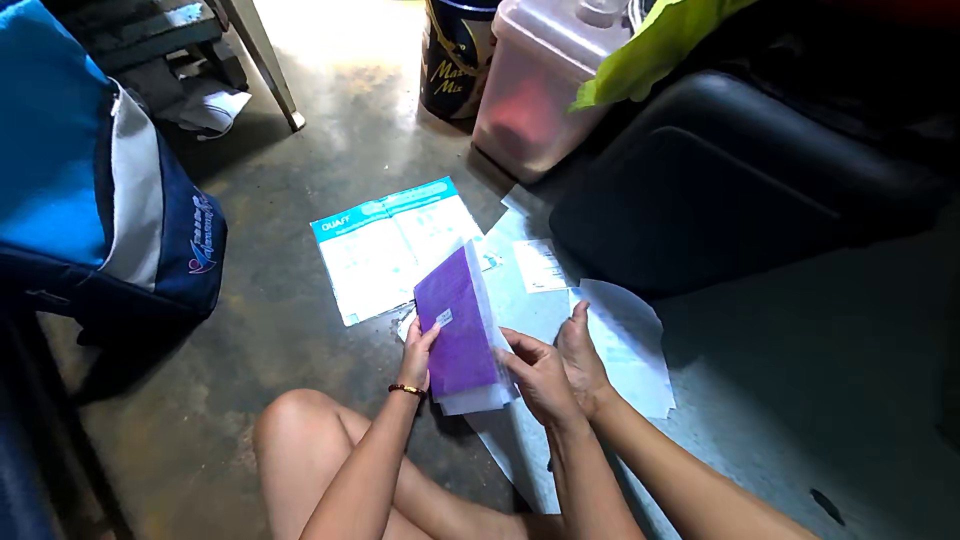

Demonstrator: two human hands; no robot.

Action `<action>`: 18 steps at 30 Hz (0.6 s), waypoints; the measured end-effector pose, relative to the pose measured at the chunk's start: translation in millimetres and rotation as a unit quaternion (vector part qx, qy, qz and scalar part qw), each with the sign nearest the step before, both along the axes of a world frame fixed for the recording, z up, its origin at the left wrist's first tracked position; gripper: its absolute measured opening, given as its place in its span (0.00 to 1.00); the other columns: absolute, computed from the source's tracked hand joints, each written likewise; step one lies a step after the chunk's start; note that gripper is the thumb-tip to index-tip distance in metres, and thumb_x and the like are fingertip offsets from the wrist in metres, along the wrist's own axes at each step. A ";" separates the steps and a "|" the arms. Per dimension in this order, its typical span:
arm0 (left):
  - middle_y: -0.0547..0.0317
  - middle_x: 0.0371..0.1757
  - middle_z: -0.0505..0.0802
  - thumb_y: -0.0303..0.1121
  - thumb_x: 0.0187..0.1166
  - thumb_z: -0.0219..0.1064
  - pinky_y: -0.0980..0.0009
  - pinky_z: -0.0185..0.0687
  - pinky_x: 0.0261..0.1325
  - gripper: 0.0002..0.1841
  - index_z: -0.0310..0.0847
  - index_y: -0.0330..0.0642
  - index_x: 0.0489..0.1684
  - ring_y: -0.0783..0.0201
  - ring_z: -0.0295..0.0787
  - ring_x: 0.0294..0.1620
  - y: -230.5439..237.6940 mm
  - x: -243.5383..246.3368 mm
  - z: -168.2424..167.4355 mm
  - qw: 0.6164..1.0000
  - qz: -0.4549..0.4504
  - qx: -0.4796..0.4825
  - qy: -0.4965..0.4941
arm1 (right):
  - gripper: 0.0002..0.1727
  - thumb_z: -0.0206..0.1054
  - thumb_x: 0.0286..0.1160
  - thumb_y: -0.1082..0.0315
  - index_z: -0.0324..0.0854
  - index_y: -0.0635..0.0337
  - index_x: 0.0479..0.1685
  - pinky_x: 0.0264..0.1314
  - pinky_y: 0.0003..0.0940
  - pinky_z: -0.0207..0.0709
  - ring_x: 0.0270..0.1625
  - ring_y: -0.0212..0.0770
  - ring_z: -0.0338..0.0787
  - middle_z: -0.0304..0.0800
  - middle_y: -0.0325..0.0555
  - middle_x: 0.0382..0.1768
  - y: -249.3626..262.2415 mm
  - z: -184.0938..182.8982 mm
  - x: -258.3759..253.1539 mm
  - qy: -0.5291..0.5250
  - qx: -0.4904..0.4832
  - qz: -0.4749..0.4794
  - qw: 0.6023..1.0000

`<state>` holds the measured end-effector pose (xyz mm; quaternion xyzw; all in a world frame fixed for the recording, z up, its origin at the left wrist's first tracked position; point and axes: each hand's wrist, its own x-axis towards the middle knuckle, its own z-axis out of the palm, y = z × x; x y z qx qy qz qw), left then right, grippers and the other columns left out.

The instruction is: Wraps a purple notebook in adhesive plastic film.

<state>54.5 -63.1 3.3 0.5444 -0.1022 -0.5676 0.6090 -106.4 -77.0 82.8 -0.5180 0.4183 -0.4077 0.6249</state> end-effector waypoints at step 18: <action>0.38 0.77 0.78 0.32 0.69 0.79 0.58 0.89 0.57 0.38 0.65 0.32 0.80 0.52 0.86 0.67 23.6 21.1 90.9 0.958 -0.217 0.018 -0.189 | 0.13 0.68 0.69 0.78 0.77 0.68 0.51 0.44 0.17 0.85 0.39 0.21 0.90 0.91 0.39 0.42 17.1 -5.1 34.1 0.083 -0.055 -0.017 0.995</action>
